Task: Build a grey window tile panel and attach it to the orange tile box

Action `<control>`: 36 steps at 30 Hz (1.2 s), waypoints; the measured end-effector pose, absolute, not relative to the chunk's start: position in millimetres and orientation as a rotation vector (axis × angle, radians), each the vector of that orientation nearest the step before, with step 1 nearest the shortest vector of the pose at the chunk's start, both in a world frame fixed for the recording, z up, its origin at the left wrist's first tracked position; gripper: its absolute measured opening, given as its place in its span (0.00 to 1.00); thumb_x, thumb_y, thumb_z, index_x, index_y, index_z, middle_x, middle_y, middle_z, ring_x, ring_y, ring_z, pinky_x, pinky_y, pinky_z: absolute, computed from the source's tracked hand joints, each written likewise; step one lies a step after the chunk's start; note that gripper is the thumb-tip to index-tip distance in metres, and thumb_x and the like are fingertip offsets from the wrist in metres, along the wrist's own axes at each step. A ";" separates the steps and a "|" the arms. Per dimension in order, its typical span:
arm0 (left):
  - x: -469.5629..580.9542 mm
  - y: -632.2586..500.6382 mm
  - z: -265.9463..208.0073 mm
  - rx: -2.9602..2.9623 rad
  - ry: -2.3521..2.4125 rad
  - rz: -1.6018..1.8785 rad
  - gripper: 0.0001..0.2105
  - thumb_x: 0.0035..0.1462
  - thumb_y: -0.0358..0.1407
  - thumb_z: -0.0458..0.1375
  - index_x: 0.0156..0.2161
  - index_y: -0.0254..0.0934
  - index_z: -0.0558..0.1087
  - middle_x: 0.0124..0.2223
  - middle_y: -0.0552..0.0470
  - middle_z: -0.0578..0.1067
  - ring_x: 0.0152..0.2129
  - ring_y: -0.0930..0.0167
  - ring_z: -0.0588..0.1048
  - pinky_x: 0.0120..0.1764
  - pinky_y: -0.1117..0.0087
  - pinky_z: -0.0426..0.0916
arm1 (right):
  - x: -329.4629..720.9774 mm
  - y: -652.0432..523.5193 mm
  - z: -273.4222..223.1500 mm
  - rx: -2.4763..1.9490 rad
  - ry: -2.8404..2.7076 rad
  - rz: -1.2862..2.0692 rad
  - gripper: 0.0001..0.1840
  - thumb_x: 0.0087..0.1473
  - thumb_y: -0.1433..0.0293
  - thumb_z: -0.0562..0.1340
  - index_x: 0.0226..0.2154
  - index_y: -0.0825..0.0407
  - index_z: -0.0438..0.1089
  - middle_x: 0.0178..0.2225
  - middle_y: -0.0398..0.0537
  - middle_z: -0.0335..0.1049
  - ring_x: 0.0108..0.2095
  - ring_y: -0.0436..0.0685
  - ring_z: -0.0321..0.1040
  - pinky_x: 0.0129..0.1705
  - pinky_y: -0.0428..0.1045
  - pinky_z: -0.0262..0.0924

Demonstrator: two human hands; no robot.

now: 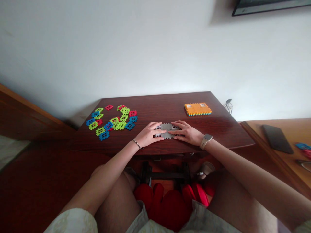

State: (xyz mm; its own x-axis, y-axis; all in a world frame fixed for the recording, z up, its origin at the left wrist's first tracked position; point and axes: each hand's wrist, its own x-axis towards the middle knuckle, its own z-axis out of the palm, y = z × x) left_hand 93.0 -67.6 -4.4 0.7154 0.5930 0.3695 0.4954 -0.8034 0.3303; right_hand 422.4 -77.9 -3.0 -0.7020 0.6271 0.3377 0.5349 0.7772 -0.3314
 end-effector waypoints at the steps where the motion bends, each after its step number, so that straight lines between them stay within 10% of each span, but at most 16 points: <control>1: 93.2 -68.1 -3.7 2.710 0.873 0.684 0.19 0.70 0.47 0.65 0.62 0.49 0.82 0.73 0.41 0.68 0.69 0.55 0.68 0.69 0.44 0.68 | 422.5 -77.6 -2.8 -0.875 -2.533 0.298 0.21 0.71 0.57 0.66 0.64 0.31 0.77 0.77 0.45 0.58 0.73 0.73 0.59 0.74 0.72 0.60; 17: 96.2 -65.6 -2.2 2.625 0.973 0.677 0.35 0.63 0.51 0.71 0.69 0.37 0.70 0.70 0.38 0.73 0.67 0.55 0.71 0.70 0.47 0.68 | 424.4 -70.5 -11.1 -0.940 -2.480 0.343 0.37 0.67 0.49 0.68 0.72 0.47 0.69 0.73 0.58 0.66 0.73 0.73 0.62 0.74 0.72 0.61; 36: 94.5 -65.9 0.6 2.566 0.983 0.656 0.50 0.61 0.48 0.72 0.79 0.42 0.50 0.76 0.35 0.62 0.72 0.51 0.65 0.72 0.44 0.63 | 418.8 -78.7 -4.2 -0.990 -2.355 0.450 0.47 0.63 0.50 0.71 0.76 0.43 0.58 0.72 0.60 0.65 0.71 0.71 0.66 0.72 0.70 0.63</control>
State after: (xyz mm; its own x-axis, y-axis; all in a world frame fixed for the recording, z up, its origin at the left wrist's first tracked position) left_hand 94.5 -65.9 0.6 0.6589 0.6884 0.3032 0.5439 -0.7144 0.4402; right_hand 418.8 -78.7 -4.2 -0.5838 0.7325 0.3502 0.5516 0.6743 -0.4909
